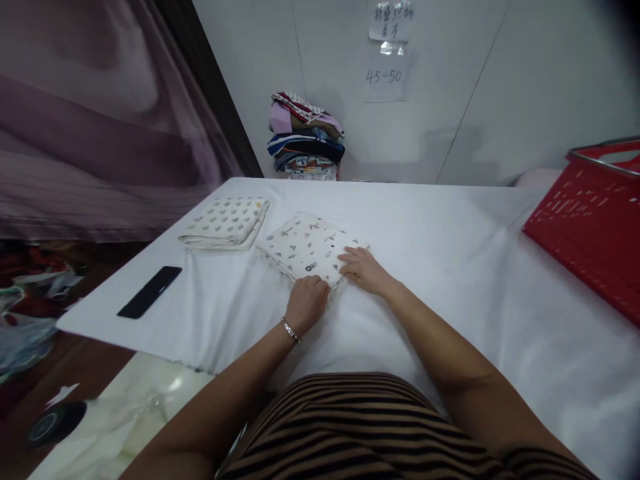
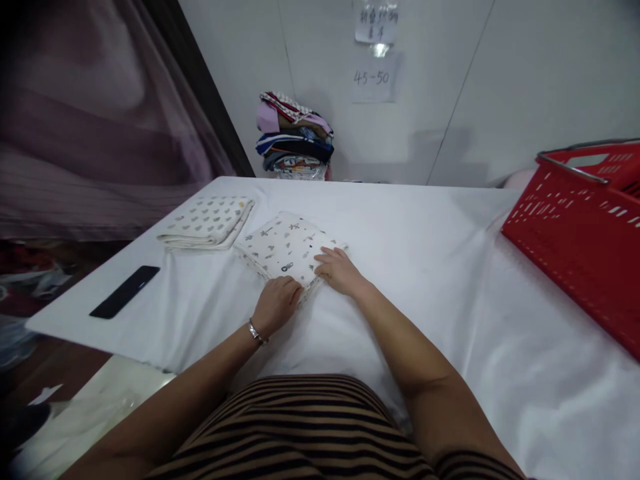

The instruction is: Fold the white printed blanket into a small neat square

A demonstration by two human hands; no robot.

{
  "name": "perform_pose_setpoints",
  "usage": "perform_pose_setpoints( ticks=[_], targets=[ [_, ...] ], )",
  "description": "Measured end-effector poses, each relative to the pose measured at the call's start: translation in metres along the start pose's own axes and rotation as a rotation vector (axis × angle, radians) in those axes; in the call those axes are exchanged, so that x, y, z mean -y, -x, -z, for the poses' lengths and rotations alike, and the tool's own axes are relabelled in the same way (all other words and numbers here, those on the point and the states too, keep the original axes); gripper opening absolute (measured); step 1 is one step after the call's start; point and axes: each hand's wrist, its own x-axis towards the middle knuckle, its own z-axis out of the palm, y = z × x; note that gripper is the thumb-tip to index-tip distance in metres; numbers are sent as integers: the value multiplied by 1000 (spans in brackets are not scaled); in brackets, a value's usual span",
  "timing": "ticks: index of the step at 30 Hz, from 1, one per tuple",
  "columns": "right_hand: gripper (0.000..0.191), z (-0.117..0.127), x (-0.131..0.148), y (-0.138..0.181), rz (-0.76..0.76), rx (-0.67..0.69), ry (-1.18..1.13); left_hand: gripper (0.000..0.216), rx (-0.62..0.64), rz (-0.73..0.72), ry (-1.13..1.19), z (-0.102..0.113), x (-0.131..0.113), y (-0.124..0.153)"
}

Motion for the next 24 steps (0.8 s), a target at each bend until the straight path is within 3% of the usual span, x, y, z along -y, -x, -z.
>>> perform_pose_setpoints(
  ticks=[8, 13, 24],
  targets=[
    [21, 2, -2, 2, -1, 10, 13, 19, -88, -55, 84, -1, 10, 13],
    [23, 3, -6, 4, -12, 10, -30, 17, -80, -63, 102, -3, 14, 22],
    [32, -7, -33, 13, -222, -185, 5, 19, -106, -55, 219, -6, 13, 34]
  ],
)
